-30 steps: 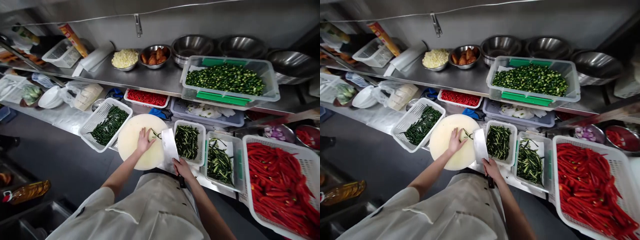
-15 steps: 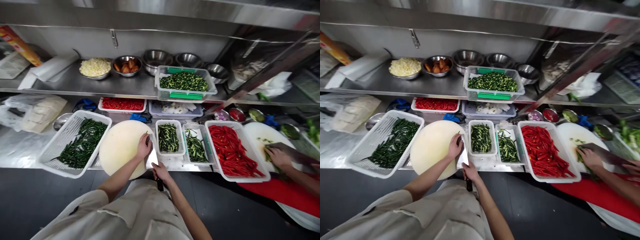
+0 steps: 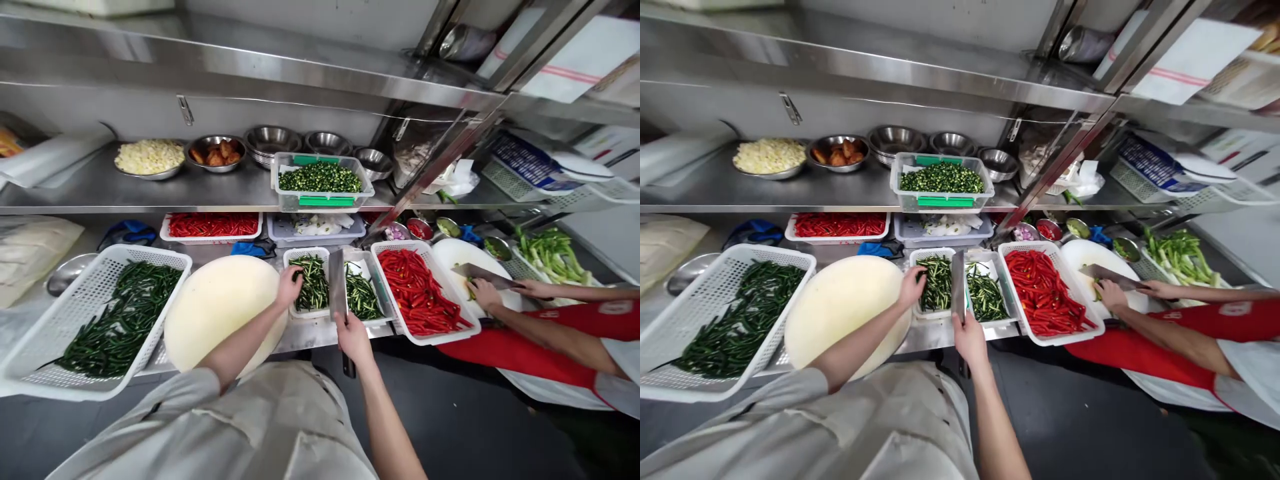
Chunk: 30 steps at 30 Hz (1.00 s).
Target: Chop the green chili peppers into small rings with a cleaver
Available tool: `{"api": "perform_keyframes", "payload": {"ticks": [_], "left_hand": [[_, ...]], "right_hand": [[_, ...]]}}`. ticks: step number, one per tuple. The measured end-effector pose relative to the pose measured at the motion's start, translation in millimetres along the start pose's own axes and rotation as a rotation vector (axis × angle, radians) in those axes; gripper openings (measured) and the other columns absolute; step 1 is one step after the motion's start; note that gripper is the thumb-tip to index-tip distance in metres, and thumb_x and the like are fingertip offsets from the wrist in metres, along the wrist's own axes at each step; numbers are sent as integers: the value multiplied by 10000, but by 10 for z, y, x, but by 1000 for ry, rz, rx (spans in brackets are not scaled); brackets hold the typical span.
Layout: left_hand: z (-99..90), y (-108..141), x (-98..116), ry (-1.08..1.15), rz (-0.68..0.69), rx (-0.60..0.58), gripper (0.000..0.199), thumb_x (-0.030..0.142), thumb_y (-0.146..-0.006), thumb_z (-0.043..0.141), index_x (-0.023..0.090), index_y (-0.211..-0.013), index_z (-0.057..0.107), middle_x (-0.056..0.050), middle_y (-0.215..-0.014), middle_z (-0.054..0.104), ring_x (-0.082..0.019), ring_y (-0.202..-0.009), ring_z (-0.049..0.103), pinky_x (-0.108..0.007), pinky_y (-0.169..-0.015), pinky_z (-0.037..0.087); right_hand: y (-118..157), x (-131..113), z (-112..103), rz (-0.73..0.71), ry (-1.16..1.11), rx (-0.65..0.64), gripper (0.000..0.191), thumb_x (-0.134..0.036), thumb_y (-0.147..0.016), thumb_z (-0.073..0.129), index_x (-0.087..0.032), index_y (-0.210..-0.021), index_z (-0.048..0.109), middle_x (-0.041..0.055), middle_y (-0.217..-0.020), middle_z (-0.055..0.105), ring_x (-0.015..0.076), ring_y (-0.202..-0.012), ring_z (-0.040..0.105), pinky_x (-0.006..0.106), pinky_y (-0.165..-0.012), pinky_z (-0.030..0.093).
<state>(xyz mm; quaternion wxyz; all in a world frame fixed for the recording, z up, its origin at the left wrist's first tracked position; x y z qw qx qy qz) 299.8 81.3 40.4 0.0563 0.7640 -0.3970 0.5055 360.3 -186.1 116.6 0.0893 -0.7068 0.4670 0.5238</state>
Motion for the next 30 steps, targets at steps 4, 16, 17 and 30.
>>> {"api": "perform_keyframes", "payload": {"ticks": [4,16,17,30], "left_hand": [[-1027,389,-560,-165,-123,194,272,362,-1022,492,230,-1122,708,-116,-1230,708,-286,-1243,637,-497,-1145,511],[-2438,1784,-1034,-792,-347,238,559,540,-1019,483,159,-1422,554,-217,-1550,528,-403,-1503,445,-584,-1252,374],[-2396,1797,-1002,-810,-361,239,554,534,-1025,484,173,-1440,549,-205,-1582,506,-399,-1526,423,-581,-1263,362],[-2396,1771,-989,-830,-409,247,519,473,-1030,494,216,-1475,566,-166,-1571,538,-366,-1511,453,-565,-1258,371]], "right_hand": [[-37,-77,436,-208,363,-100,275,-504,-998,633,-238,-975,702,116,-808,737,307,-826,718,348,-746,464],[-4,250,1372,-222,-97,-606,329,-525,-970,641,-250,-1142,690,91,-1146,732,277,-1112,716,414,-987,559],[-54,465,1294,-6,-253,-558,419,-618,-939,636,-251,-1138,668,88,-1061,742,291,-1015,745,426,-885,600],[-552,773,1160,388,-667,-47,363,-596,-763,662,-293,-890,507,48,-852,665,258,-868,704,404,-777,653]]}}
Point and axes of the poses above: each hand's wrist, its own y-axis away from the middle knuckle, its own z-axis out of the palm, x = y × z, the point moved 3 cm from there along -y, towards the middle knuckle
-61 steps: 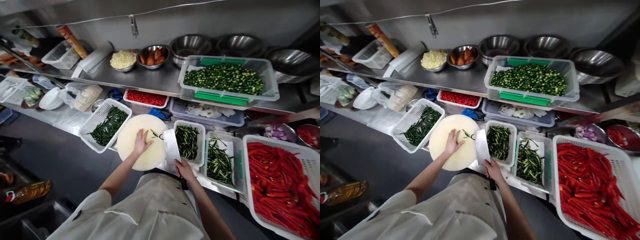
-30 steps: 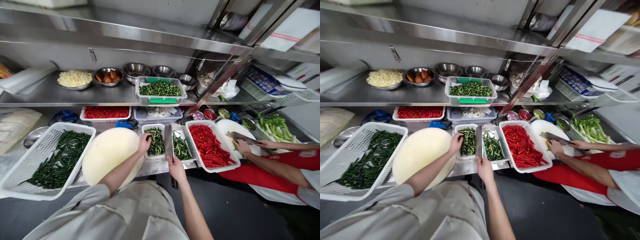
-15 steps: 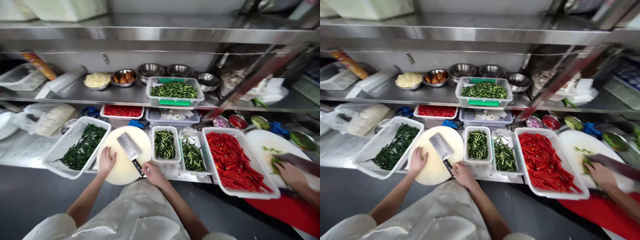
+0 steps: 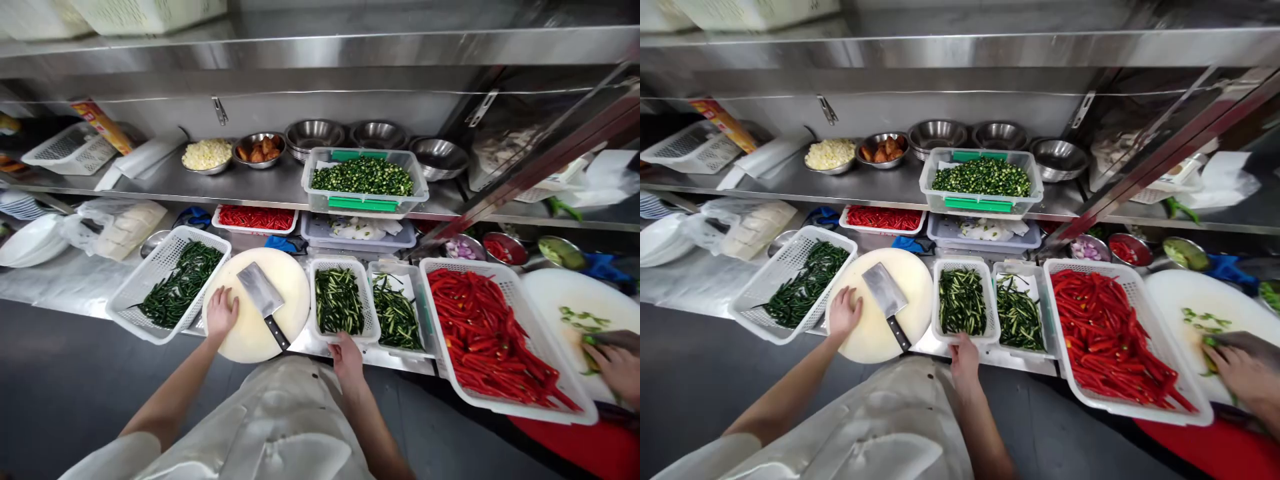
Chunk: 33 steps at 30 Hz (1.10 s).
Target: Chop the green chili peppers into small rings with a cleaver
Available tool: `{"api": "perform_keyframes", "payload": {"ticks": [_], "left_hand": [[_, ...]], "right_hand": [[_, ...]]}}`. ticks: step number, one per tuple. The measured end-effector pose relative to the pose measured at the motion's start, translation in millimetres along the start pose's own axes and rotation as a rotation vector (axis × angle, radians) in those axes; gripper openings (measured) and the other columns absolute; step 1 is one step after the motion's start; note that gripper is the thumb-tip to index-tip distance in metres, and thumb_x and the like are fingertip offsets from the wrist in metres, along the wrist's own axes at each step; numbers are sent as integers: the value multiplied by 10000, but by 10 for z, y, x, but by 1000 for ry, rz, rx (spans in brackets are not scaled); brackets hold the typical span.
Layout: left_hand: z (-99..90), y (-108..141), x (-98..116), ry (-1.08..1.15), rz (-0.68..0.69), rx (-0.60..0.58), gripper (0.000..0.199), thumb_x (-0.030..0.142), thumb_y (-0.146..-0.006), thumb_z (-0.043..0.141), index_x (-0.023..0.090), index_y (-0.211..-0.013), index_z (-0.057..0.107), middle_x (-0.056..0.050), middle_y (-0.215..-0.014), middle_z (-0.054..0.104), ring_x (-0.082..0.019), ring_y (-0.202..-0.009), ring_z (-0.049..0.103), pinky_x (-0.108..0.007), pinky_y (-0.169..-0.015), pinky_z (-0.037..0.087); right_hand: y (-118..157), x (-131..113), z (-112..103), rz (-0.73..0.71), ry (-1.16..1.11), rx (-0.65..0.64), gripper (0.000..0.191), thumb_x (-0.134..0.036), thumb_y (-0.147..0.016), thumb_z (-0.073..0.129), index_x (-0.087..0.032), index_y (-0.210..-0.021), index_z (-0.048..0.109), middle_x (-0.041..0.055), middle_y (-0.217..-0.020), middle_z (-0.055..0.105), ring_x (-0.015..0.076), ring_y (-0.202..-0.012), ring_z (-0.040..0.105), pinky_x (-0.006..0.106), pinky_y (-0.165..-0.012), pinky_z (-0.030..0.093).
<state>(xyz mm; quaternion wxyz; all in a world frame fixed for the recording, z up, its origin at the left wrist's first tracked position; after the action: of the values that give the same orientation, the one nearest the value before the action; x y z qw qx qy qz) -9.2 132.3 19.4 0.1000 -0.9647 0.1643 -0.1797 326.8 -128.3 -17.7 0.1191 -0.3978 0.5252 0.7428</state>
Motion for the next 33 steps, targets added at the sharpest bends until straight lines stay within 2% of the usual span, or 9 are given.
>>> {"api": "perform_keyframes", "payload": {"ticks": [5,8,11,17,21,25,28,30,33], "left_hand": [[-11,-2,9,-30,31,-5,517,458,-1041,488,191,-1478,560,-187,-1571,526,-369,-1513,445,-558,-1253,367],[-19,6,16,-38,28,-10,517,454,-1047,487,188,-1485,557,-195,-1573,524,-384,-1502,449,-580,-1231,378],[-12,14,15,-32,17,-17,524,448,-1048,487,184,-1496,546,-195,-1582,518,-393,-1507,438,-589,-1235,363],[31,22,2,17,-25,-48,563,437,-1039,491,166,-1532,513,-207,-1631,468,-410,-1551,367,-614,-1267,291],[47,34,-3,43,-38,-61,549,427,-1031,515,160,-1511,535,-206,-1643,463,-408,-1572,346,-613,-1279,274],[65,58,-23,106,-69,-66,557,428,-1032,516,169,-1526,531,-194,-1671,437,-408,-1592,319,-615,-1295,239],[77,74,-37,116,-61,-64,557,422,-1030,520,174,-1528,533,-186,-1681,430,-400,-1604,303,-611,-1301,232],[77,81,-50,108,-58,-60,552,422,-1029,526,178,-1524,538,-181,-1676,439,-391,-1605,307,-603,-1302,242],[64,86,-62,114,-62,-62,549,418,-1032,525,176,-1525,536,-182,-1681,430,-394,-1604,303,-601,-1307,229]], "right_hand": [[133,-54,49,35,-169,107,320,-496,-779,699,-269,-954,557,57,-910,698,260,-961,699,384,-831,651],[139,-107,7,34,-180,110,297,-442,-749,752,-275,-911,569,49,-886,693,254,-894,695,392,-799,656],[137,-203,-59,12,-117,144,252,-424,-765,702,-278,-897,546,30,-845,676,236,-862,691,371,-785,657],[210,-384,-93,-57,-179,71,282,-397,-747,747,-272,-929,572,-24,-808,697,201,-787,715,407,-859,687],[237,-464,-83,-32,-221,174,273,-271,-725,736,-247,-953,587,-37,-799,722,189,-781,743,404,-860,697],[237,-444,-87,-97,-198,141,287,-303,-739,775,-234,-965,612,12,-877,771,228,-890,783,400,-845,704],[200,-421,-116,-111,-173,182,252,-290,-753,738,-237,-948,587,7,-851,762,223,-870,781,414,-868,701],[201,-400,-95,-111,-148,153,237,-290,-766,722,-241,-946,576,3,-837,758,219,-870,781,416,-892,695],[278,-346,-13,-64,-142,183,227,-255,-758,720,-248,-921,562,-27,-754,726,199,-788,765,381,-846,697]]}}
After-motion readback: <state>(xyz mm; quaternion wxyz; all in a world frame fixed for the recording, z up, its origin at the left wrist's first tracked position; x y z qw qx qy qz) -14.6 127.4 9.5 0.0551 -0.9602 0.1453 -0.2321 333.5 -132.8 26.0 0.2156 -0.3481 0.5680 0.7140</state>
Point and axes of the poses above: each hand's wrist, its own y-axis away from the middle knuckle, its own z-axis out of the palm, x = y × z, the point moved 3 cm from there along -y, towards the middle knuckle
